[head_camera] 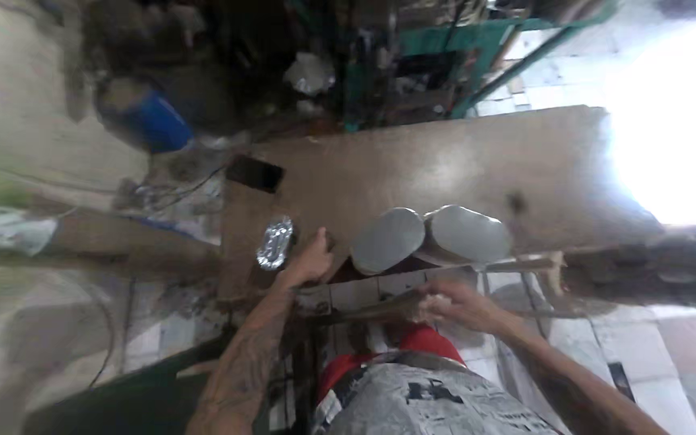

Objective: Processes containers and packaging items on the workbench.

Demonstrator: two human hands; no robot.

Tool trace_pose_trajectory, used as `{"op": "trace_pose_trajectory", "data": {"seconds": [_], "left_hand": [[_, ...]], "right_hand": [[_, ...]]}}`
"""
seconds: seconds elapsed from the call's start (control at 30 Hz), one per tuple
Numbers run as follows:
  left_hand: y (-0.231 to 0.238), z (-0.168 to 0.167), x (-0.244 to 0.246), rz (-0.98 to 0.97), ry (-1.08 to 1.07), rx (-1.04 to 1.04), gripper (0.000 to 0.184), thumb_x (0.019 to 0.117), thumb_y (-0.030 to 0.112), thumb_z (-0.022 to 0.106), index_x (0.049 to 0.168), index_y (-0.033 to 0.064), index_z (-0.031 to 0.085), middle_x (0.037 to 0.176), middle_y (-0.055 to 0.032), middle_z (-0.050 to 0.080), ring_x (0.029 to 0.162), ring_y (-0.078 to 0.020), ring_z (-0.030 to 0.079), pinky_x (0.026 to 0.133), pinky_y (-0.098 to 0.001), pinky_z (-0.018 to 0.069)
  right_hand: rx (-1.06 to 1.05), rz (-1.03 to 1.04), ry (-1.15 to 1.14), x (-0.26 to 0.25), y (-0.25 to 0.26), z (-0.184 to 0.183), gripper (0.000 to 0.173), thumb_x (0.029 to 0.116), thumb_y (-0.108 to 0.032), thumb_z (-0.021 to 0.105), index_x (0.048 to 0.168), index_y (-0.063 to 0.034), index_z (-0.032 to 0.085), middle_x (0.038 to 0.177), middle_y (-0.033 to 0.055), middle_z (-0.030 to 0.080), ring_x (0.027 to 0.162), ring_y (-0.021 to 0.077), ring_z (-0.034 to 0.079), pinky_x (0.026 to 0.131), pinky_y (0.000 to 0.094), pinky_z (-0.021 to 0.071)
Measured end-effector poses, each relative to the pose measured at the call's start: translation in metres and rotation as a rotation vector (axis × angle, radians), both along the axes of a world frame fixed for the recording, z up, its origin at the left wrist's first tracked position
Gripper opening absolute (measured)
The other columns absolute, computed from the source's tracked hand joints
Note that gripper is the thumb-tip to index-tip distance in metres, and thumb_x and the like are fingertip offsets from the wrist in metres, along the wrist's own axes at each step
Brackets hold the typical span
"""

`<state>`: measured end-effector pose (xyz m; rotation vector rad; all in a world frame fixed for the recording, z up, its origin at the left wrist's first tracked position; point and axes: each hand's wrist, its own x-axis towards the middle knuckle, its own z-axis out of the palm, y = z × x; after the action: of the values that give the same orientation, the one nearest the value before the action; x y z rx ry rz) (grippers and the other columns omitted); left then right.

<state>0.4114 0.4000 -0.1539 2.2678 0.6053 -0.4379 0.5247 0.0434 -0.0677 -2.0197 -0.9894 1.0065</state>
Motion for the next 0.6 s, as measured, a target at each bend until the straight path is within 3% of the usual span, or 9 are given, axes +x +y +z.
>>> {"op": "trace_pose_trajectory", "data": {"seconds": [0.07, 0.1, 0.17, 0.23, 0.3, 0.37, 0.47, 0.53, 0.6], "left_hand": [[0.004, 0.002, 0.003, 0.025, 0.035, 0.004, 0.077, 0.0992, 0.019, 0.064, 0.160, 0.0050, 0.019, 0.146, -0.0301, 0.048, 0.127, -0.0456, 0.057, 0.103, -0.0654, 0.0472], [0.005, 0.001, 0.004, 0.023, 0.065, 0.012, 0.081, 0.0991, 0.020, 0.065, 0.162, 0.0049, 0.015, 0.148, -0.0309, 0.046, 0.130, -0.0464, 0.054, 0.105, -0.0654, 0.0450], [0.006, -0.001, 0.008, 0.015, 0.117, 0.066, 0.092, 0.0940, 0.028, 0.073, 0.160, 0.0020, 0.015, 0.142, -0.0328, 0.051, 0.126, -0.0477, 0.057, 0.103, -0.0660, 0.0467], [0.003, 0.013, 0.011, 0.072, 0.097, 0.068, 0.100, 0.0902, 0.035, 0.078, 0.161, 0.0020, 0.015, 0.143, -0.0330, 0.050, 0.127, -0.0479, 0.055, 0.104, -0.0657, 0.0458], [-0.011, 0.052, 0.013, 0.231, -0.088, -0.006, 0.086, 0.0952, 0.039, 0.073, 0.159, 0.0054, 0.027, 0.141, -0.0311, 0.053, 0.126, -0.0463, 0.057, 0.104, -0.0653, 0.0456], [-0.044, 0.104, 0.020, 0.319, -0.242, -0.043, 0.066, 0.1009, 0.041, 0.063, 0.152, 0.0049, 0.043, 0.132, -0.0267, 0.061, 0.117, -0.0401, 0.063, 0.099, -0.0614, 0.0498], [-0.110, 0.153, 0.048, 0.057, -0.164, 0.076, 0.050, 0.0951, 0.046, 0.069, 0.127, 0.0075, 0.064, 0.104, -0.0146, 0.072, 0.094, -0.0299, 0.072, 0.084, -0.0554, 0.0592], [-0.135, 0.154, 0.074, -0.182, 0.058, 0.138, 0.051, 0.0925, 0.050, 0.068, 0.127, 0.0126, 0.065, 0.106, -0.0110, 0.071, 0.099, -0.0303, 0.069, 0.088, -0.0578, 0.0551], [-0.130, 0.143, 0.088, -0.296, 0.099, 0.081, 0.039, 0.0918, 0.042, 0.072, 0.118, 0.0139, 0.068, 0.096, -0.0075, 0.071, 0.089, -0.0264, 0.069, 0.079, -0.0540, 0.0566]], "right_hand": [[0.229, -0.076, -0.521, 0.023, -0.001, 0.043, 0.043, 0.0962, -0.040, 0.067, 0.117, -0.0025, 0.073, 0.112, 0.0148, 0.074, 0.107, 0.0287, 0.069, 0.095, 0.0493, 0.0559], [0.193, -0.036, -0.673, 0.043, 0.000, 0.052, 0.049, 0.0933, -0.046, 0.070, 0.118, -0.0036, 0.073, 0.116, 0.0156, 0.073, 0.115, 0.0332, 0.067, 0.103, 0.0528, 0.0520], [0.031, 0.133, -0.809, 0.078, 0.008, 0.042, 0.061, 0.0877, -0.057, 0.072, 0.125, -0.0082, 0.070, 0.122, 0.0110, 0.072, 0.123, 0.0316, 0.063, 0.121, 0.0541, 0.0340], [0.060, 0.225, -0.797, 0.091, 0.012, 0.021, 0.046, 0.0882, -0.045, 0.076, 0.117, -0.0093, 0.072, 0.112, 0.0074, 0.073, 0.113, 0.0256, 0.067, 0.120, 0.0519, 0.0347], [0.165, 0.224, -0.712, 0.098, 0.007, 0.012, 0.031, 0.0957, -0.037, 0.068, 0.109, -0.0094, 0.073, 0.105, 0.0054, 0.072, 0.107, 0.0211, 0.068, 0.119, 0.0501, 0.0370], [0.201, 0.193, -0.539, 0.106, 0.002, 0.021, 0.036, 0.1034, -0.037, 0.056, 0.118, -0.0082, 0.072, 0.111, 0.0058, 0.073, 0.114, 0.0184, 0.067, 0.123, 0.0495, 0.0318], [0.258, 0.202, -0.382, 0.115, 0.001, 0.029, 0.041, 0.1067, -0.037, 0.044, 0.114, -0.0083, 0.072, 0.105, 0.0025, 0.072, 0.110, 0.0137, 0.065, 0.124, 0.0483, 0.0295], [0.247, 0.239, -0.346, 0.118, 0.000, 0.032, 0.043, 0.1083, -0.037, 0.041, 0.117, -0.0078, 0.071, 0.108, 0.0023, 0.072, 0.114, 0.0131, 0.064, 0.125, 0.0470, 0.0273], [0.253, 0.262, -0.344, 0.120, -0.001, 0.033, 0.044, 0.1088, -0.036, 0.040, 0.120, -0.0064, 0.071, 0.112, 0.0042, 0.072, 0.117, 0.0148, 0.064, 0.126, 0.0481, 0.0259]]}}
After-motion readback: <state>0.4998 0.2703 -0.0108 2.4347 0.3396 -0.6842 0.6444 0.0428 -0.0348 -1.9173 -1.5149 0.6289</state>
